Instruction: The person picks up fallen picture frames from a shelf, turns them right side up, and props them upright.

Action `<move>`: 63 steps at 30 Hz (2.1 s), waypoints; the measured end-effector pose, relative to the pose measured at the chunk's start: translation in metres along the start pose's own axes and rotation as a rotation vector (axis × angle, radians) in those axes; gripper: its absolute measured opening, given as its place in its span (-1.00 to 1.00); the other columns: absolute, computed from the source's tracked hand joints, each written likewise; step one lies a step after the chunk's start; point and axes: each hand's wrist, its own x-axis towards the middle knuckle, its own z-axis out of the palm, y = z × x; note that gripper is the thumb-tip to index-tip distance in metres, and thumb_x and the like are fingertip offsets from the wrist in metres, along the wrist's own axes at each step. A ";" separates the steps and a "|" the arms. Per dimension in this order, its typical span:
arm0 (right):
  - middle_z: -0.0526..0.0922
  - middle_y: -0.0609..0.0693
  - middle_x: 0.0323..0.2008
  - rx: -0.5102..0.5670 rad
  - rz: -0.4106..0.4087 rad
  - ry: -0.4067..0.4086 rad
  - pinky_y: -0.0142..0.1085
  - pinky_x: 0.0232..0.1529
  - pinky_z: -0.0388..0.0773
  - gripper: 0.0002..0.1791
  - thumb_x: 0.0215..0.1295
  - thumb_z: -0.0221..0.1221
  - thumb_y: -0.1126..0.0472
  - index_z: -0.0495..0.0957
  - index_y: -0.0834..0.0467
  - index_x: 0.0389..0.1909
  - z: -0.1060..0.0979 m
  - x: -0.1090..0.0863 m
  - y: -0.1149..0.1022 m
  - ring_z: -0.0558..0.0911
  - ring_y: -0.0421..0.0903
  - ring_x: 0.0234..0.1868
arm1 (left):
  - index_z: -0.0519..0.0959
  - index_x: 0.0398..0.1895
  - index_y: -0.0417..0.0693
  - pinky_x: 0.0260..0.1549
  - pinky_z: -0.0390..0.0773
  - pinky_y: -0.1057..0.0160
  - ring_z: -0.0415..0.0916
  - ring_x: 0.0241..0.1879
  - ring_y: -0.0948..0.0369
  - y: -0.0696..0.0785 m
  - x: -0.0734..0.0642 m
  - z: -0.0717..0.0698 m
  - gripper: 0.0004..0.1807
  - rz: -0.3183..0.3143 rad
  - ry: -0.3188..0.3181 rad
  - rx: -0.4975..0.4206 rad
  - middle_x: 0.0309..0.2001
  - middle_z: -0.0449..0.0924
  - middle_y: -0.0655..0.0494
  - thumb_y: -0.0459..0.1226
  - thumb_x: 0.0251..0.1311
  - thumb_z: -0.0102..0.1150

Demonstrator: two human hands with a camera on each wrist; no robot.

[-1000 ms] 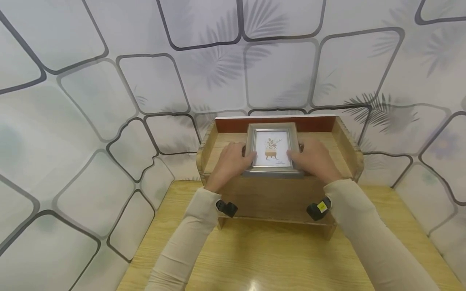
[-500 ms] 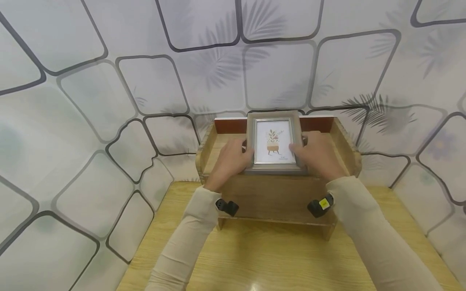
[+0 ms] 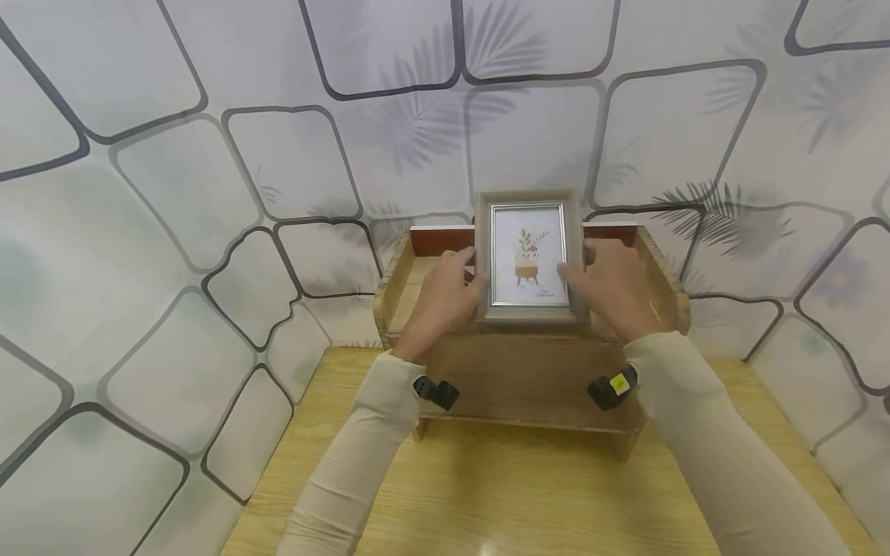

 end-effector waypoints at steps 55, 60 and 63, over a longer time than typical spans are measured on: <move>0.65 0.36 -0.14 0.160 0.004 0.303 -0.61 -0.36 0.30 -0.54 0.30 0.35 0.15 0.37 0.37 -0.06 0.007 0.002 0.007 0.70 0.23 -0.15 | 0.38 0.41 -0.28 0.06 0.60 0.21 0.61 0.15 0.03 0.003 0.010 0.016 -0.47 0.049 0.210 -0.355 0.22 0.57 -0.13 -0.37 0.42 0.17; 0.66 0.37 -0.13 0.157 0.012 0.297 -0.58 -0.36 0.33 -0.51 0.29 0.36 0.11 0.39 0.37 -0.04 0.006 0.002 0.008 0.70 0.24 -0.15 | 0.46 0.36 -0.25 0.02 0.62 0.21 0.65 0.09 0.09 0.002 0.014 0.017 -0.54 0.026 0.236 -0.332 0.16 0.64 -0.07 -0.34 0.44 0.15; 0.65 0.33 -0.11 0.164 0.020 0.324 -0.47 -0.31 0.37 -0.42 0.30 0.34 -0.03 0.42 0.37 0.02 0.004 0.001 0.007 0.68 0.20 -0.15 | 0.48 0.34 -0.24 0.01 0.62 0.23 0.65 0.08 0.10 0.001 0.015 0.019 -0.57 0.026 0.236 -0.340 0.14 0.65 -0.07 -0.34 0.45 0.14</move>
